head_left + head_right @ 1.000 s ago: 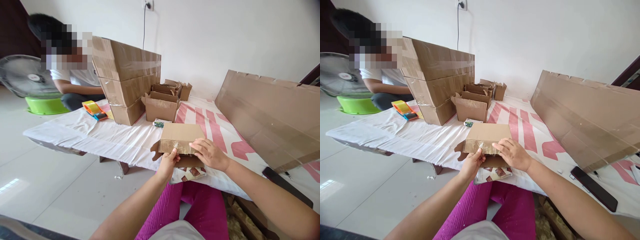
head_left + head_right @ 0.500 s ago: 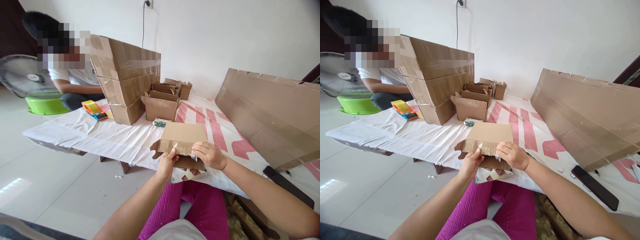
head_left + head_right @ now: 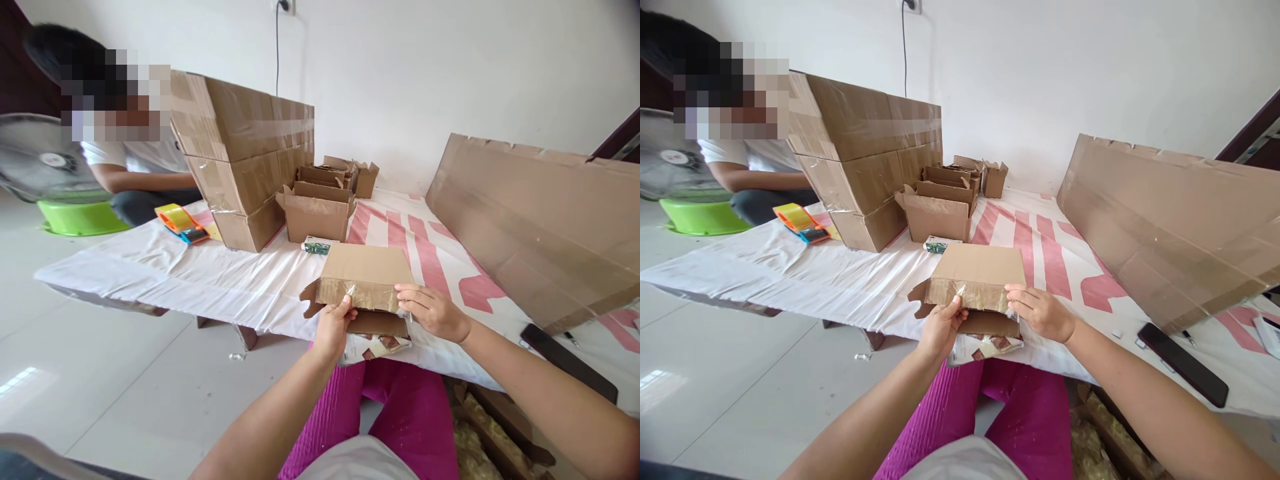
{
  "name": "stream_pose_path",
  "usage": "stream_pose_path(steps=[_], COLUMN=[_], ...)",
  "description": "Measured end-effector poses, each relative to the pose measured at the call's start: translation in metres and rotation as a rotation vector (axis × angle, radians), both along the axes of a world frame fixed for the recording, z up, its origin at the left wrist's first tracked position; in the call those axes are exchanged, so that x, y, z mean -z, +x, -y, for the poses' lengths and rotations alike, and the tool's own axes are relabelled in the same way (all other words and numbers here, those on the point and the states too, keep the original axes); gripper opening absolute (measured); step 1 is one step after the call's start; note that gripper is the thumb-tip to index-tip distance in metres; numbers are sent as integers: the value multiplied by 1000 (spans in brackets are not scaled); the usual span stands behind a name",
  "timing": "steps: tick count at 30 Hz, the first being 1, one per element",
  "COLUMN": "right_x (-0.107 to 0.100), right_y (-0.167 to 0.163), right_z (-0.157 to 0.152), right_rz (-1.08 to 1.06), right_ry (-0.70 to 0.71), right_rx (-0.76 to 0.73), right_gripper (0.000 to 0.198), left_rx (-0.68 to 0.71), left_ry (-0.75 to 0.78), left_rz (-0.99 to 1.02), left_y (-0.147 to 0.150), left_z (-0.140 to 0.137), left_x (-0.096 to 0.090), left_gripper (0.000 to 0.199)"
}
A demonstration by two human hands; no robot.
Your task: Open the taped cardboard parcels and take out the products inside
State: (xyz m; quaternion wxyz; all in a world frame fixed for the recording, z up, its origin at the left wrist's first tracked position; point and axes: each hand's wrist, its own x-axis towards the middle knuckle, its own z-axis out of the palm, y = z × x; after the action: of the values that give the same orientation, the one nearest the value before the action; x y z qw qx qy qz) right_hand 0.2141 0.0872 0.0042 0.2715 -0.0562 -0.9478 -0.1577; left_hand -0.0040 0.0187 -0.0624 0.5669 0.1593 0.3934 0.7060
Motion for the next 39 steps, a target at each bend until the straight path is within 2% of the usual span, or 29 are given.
stream_pose_path(steps=[7, 14, 27, 35, 39], right_x=[0, 9, 18, 26, 34], right_y=[14, 30, 44, 54, 79], right_z=[5, 10, 23, 27, 22], right_rz=[-71, -142, -213, -183, -177], right_ry=[-72, -223, -354, -341, -298], right_rx=[25, 60, 168, 215, 302], right_gripper=[29, 28, 13, 15, 14], left_rx=[-16, -5, 8, -5, -51], left_ry=[-2, -4, 2, -3, 18], left_rz=[4, -5, -4, -16, -18], left_y=[4, 6, 4, 8, -4], left_z=[-1, -1, -5, -7, -11], left_x=[-2, -2, -1, 3, 5], left_gripper=[43, 39, 46, 47, 47])
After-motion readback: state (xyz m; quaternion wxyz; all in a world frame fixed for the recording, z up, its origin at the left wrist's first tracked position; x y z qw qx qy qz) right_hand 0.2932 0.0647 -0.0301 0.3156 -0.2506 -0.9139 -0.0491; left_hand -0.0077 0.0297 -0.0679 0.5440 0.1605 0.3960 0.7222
